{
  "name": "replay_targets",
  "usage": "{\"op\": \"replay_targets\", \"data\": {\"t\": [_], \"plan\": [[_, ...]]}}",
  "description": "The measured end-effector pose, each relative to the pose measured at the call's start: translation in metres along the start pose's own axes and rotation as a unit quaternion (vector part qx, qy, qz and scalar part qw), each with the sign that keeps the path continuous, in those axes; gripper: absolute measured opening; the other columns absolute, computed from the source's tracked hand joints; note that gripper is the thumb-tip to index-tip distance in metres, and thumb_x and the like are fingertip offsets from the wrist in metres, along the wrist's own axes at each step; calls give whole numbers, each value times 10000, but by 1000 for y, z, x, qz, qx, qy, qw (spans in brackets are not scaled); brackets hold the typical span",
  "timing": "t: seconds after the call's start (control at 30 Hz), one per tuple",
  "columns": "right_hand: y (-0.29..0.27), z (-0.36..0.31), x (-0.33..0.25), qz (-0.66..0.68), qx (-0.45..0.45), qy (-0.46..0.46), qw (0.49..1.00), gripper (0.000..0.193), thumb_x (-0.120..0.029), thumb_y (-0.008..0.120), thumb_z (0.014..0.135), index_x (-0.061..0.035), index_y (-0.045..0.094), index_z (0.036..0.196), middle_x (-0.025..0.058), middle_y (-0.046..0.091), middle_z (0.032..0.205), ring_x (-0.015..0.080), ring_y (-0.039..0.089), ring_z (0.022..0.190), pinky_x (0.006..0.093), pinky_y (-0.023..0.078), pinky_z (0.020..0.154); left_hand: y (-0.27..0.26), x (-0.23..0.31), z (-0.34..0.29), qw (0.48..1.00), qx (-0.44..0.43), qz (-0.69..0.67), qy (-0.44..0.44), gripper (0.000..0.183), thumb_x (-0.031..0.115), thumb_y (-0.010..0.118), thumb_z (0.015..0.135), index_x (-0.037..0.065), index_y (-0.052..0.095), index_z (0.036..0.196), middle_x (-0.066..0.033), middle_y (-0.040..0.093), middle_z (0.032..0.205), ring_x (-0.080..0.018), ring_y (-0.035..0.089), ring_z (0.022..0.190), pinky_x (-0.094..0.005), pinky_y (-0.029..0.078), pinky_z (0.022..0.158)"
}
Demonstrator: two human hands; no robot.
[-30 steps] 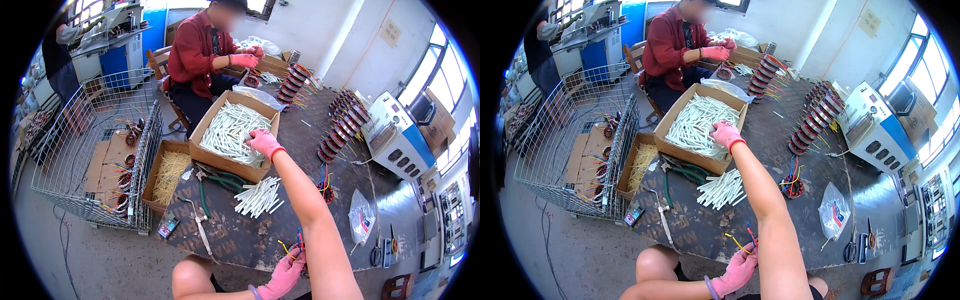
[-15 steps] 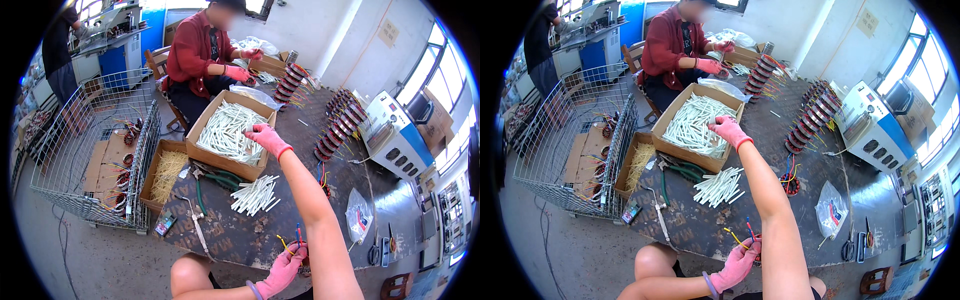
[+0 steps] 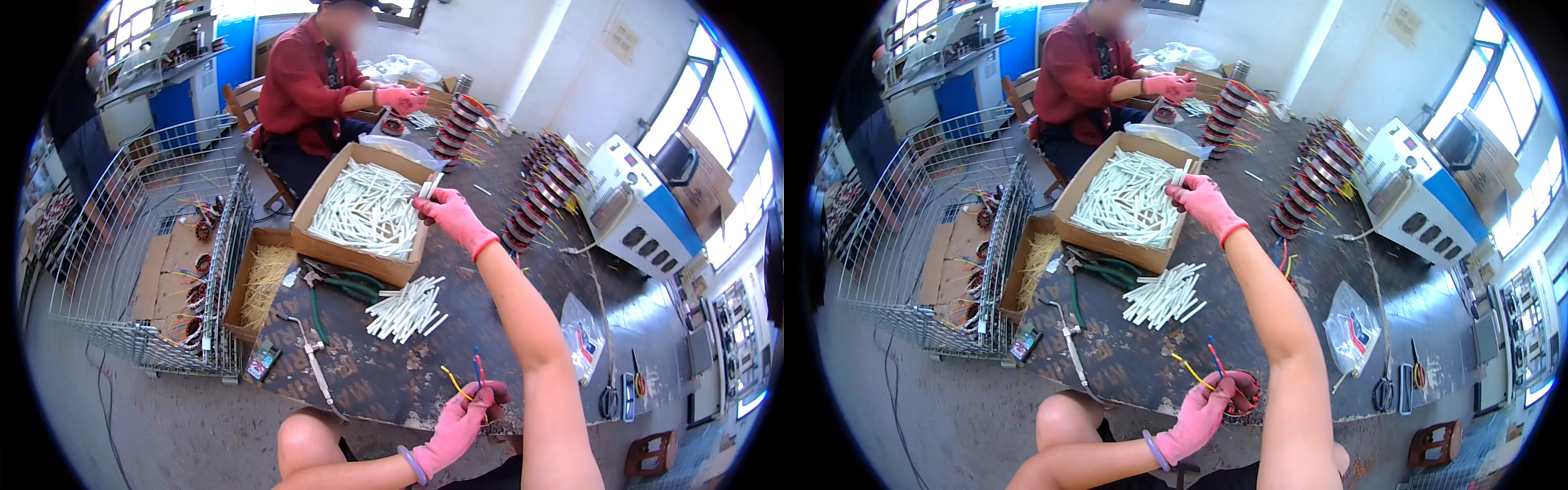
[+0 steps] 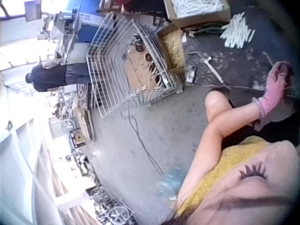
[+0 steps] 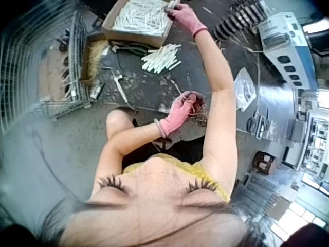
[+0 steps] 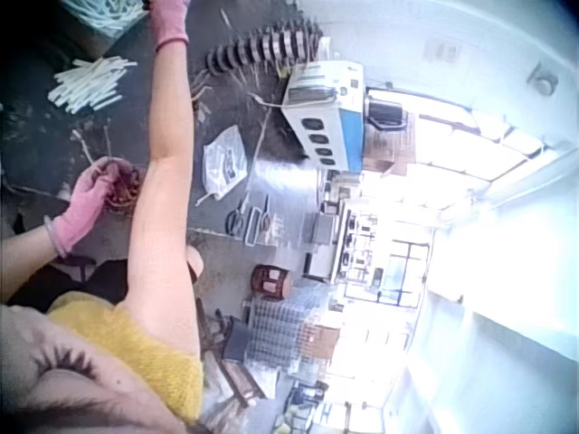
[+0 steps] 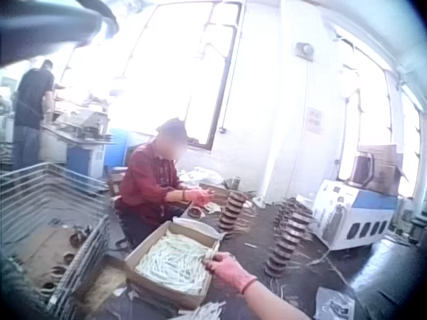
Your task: The person threads wires through insulation tubes and secures them to a copper-wound stator core using a plastic tie and scissors.
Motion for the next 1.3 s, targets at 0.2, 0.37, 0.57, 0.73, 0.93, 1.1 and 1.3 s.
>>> {"op": "replay_targets", "data": {"t": [0.2, 0.37, 0.57, 0.73, 0.93, 1.1, 1.3], "plan": [[-23, -39, 2, -35, 70, -32, 996, 224, -242, 676, 929, -36, 722, 1002, -32, 636, 740, 60, 554, 657, 251, 459, 612, 7, 7, 3, 998, -19, 36, 40, 320, 276, 505, 1043, -11, 597, 1150, -99, 671, 1016, -126, 609, 807, -279, 494, 745], [-21, -41, -1, 69, 114, -52, 990, 215, -238, 675, 924, -51, 722, 1020, -47, 621, 754, 59, 512, 649, 248, 434, 604, 16, 4, 12, 995, -30, 56, 80, 314, 274, 511, 1042, -7, 601, 1149, -88, 675, 1011, -105, 591, 789, -262, 480, 750], [-66, -163, 22, -87, 108, -121, 983, 278, -267, 642, 965, -37, 710, 1105, 9, 667, 961, 112, 597, 920, 275, 482, 825, 13, 10, 11, 989, -14, 115, 93, 312, 288, 524, 1036, 10, 621, 1139, -58, 685, 1015, -73, 592, 777, -242, 485, 764], [-80, -319, 99, -52, 176, 63, 981, 216, -193, 652, 954, -42, 719, 1093, 24, 654, 1036, 123, 611, 1008, 298, 487, 884, 24, 8, 14, 983, -23, 148, 106, 287, 253, 516, 1034, -2, 619, 1119, -84, 693, 1006, -77, 592, 743, -247, 484, 746], [-71, -369, 147, -9, 226, 111, 968, 233, -229, 677, 907, -44, 721, 1041, 32, 532, 990, 118, 598, 771, 283, 488, 639, 33, 5, 21, 974, -50, 180, 130, 306, 260, 514, 1035, -12, 614, 1135, -98, 689, 1000, -82, 579, 720, -245, 470, 718], [-72, -370, 129, -37, 217, 146, 964, 229, -245, 691, 879, -67, 732, 1017, 74, 602, 964, 184, 618, 911, 300, 488, 789, 33, 10, 24, 963, -42, 230, 132, 388, 379, 549, 1016, 14, 632, 1116, -90, 685, 969, -88, 551, 690, -234, 446, 671], [-78, -372, 153, 46, 246, 154, 956, 239, -285, 694, 908, -74, 719, 1018, -3, 638, 833, 75, 587, 733, 263, 479, 644, 43, 7, 28, 951, -109, 277, 80, 348, 327, 541, 1027, 16, 642, 1146, -52, 688, 911, -52, 522, 651, -205, 430, 621]]}}
Point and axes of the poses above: each hand's wrist, its own z-axis towards the middle knuckle, its own y-axis out of the palm, x = y × z, the point moved 5 cm from there along z, towards the middle knuckle
